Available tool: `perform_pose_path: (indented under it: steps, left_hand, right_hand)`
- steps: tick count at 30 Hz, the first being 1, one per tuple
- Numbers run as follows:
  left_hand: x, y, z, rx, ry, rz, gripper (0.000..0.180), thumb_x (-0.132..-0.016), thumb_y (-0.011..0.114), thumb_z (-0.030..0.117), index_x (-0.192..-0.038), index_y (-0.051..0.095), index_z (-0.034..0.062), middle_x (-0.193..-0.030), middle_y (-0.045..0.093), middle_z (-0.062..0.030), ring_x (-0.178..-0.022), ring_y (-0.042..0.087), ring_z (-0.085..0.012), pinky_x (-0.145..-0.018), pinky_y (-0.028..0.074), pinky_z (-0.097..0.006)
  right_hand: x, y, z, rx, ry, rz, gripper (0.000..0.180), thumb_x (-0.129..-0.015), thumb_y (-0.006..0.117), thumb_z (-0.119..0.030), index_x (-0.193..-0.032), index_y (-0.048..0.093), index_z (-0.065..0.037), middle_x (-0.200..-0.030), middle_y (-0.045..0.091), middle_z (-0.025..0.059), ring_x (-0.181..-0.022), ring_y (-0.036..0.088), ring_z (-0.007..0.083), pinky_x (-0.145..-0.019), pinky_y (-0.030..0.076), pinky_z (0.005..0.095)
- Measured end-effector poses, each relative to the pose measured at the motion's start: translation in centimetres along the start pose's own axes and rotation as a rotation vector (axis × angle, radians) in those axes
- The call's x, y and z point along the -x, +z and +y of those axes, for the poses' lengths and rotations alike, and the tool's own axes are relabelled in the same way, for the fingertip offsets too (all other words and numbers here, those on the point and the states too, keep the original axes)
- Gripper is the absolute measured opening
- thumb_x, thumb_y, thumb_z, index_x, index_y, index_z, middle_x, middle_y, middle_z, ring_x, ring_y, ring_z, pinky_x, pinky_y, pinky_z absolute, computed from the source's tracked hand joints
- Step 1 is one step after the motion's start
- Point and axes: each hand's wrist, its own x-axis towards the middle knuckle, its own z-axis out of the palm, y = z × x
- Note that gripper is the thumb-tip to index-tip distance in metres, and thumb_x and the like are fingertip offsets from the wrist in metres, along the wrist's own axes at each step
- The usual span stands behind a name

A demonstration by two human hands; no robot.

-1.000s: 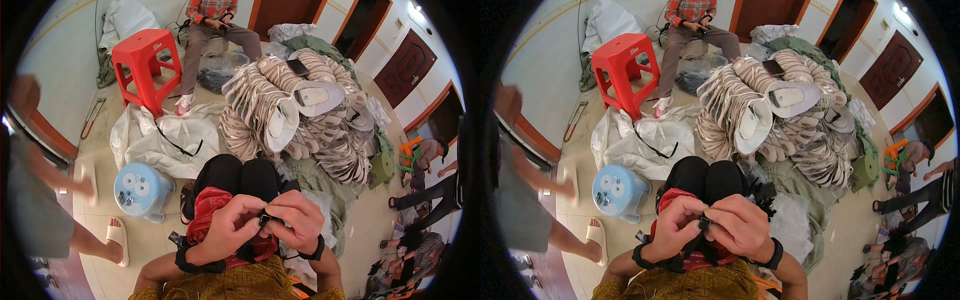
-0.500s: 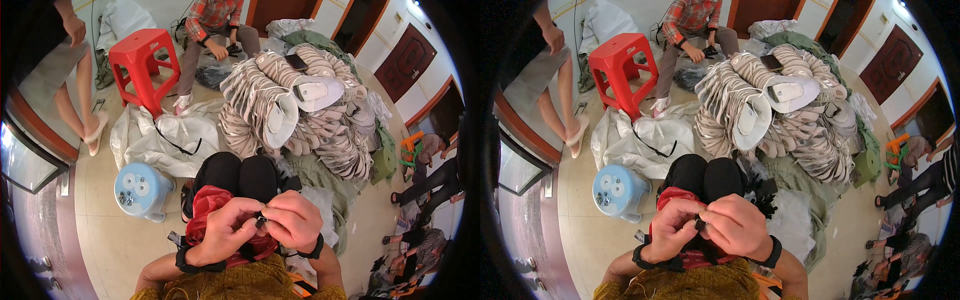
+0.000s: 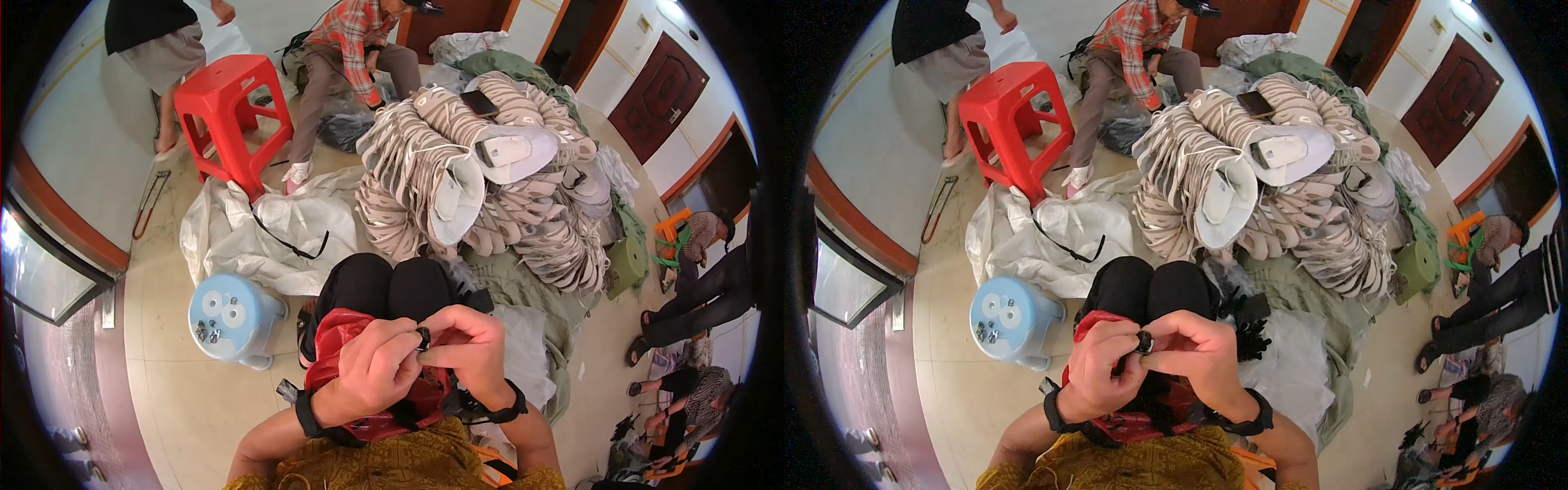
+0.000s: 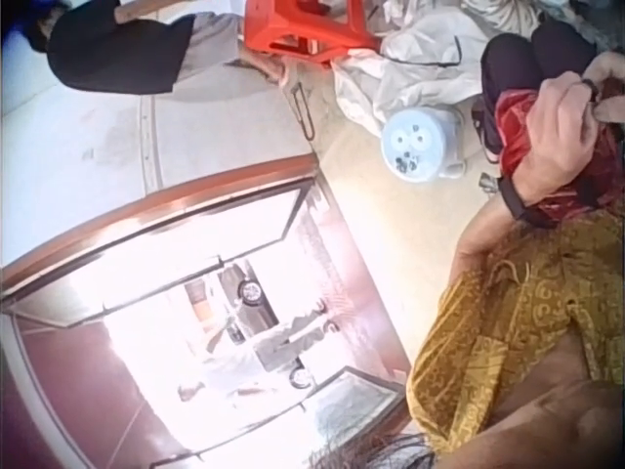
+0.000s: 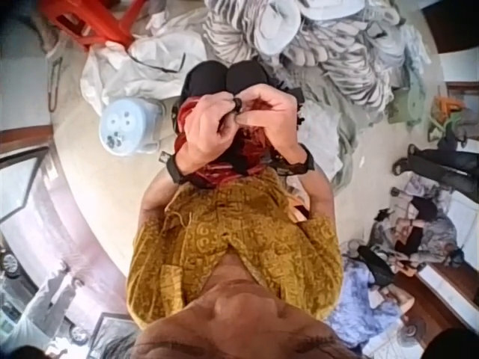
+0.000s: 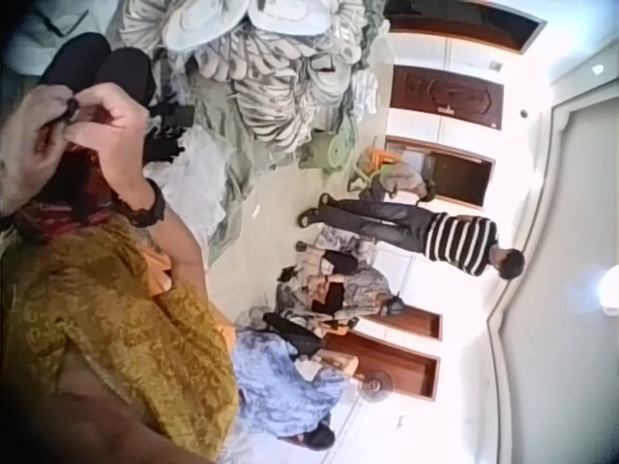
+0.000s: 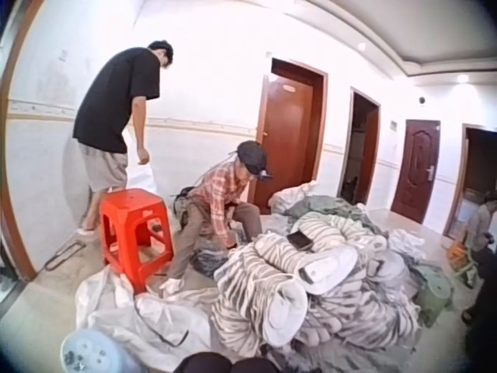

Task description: Packaging black shoe components into a red bag while sitting on the workshop floor.

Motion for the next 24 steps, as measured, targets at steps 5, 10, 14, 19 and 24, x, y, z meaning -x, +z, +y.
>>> perform_pose_path:
  steps: [5, 10, 14, 19, 24]
  left_hand:
    - [-1.0, -0.6, 0.3, 0.21, -0.135, -0.13, 0.034, -0.063, 0.06, -0.008, -0.094, 0.049, 0.0004, -0.086, 0.056, -0.0109, -0.073, 0.058, -0.0221, -0.06, 0.048, -0.026]
    - [-0.6, -1.8, 0.3, 0.672, -0.658, -0.358, 0.033, -0.071, 0.056, -0.009, -0.102, 0.044, -0.0026, -0.098, 0.053, -0.0104, -0.087, 0.056, -0.016, -0.076, 0.047, -0.027]
    - [-0.7, -2.0, 0.3, 0.692, -0.688, -0.438, 0.034, -0.074, 0.055, -0.008, -0.106, 0.043, -0.0033, -0.1, 0.052, -0.0093, -0.091, 0.053, -0.0131, -0.078, 0.046, -0.027]
    - [-0.8, -2.3, 0.3, 0.706, -0.702, -0.434, 0.036, -0.075, 0.056, -0.007, -0.108, 0.042, -0.0027, -0.098, 0.052, -0.0084, -0.088, 0.054, -0.0123, -0.076, 0.046, -0.025]
    - [-1.2, -1.9, 0.3, 0.881, -0.778, -0.336, 0.037, -0.072, 0.064, 0.004, -0.106, 0.048, 0.0017, -0.084, 0.056, -0.0054, -0.075, 0.055, -0.0075, -0.064, 0.047, -0.022]
  right_hand:
    - [-0.5, -1.4, 0.6, -0.014, -0.015, 0.005, 0.021, -0.062, 0.064, 0.009, -0.081, 0.059, 0.002, -0.072, 0.057, 0.0018, -0.065, 0.053, 0.005, -0.057, 0.043, 0.0175]
    - [-1.1, -1.8, 0.4, -0.111, -0.012, -0.051, 0.021, -0.06, 0.063, 0.012, -0.078, 0.057, 0.003, -0.073, 0.056, 0.0027, -0.064, 0.053, 0.0071, -0.057, 0.043, 0.019]
    - [-1.4, -2.0, 1.2, -0.282, -0.032, -0.109, 0.025, -0.056, 0.061, 0.014, -0.077, 0.055, 0.002, -0.074, 0.055, 0.0039, -0.066, 0.053, 0.0094, -0.061, 0.043, 0.0211]
    - [-1.4, -1.9, 1.8, -0.404, 0.022, -0.096, 0.03, -0.052, 0.06, 0.015, -0.078, 0.054, 0.001, -0.076, 0.054, 0.0042, -0.066, 0.053, 0.0099, -0.062, 0.043, 0.0219]
    - [-1.4, -1.8, 1.3, -0.416, 0.049, -0.107, 0.029, -0.052, 0.06, 0.015, -0.075, 0.052, -0.001, -0.075, 0.053, 0.0034, -0.064, 0.051, 0.0094, -0.061, 0.042, 0.0214]
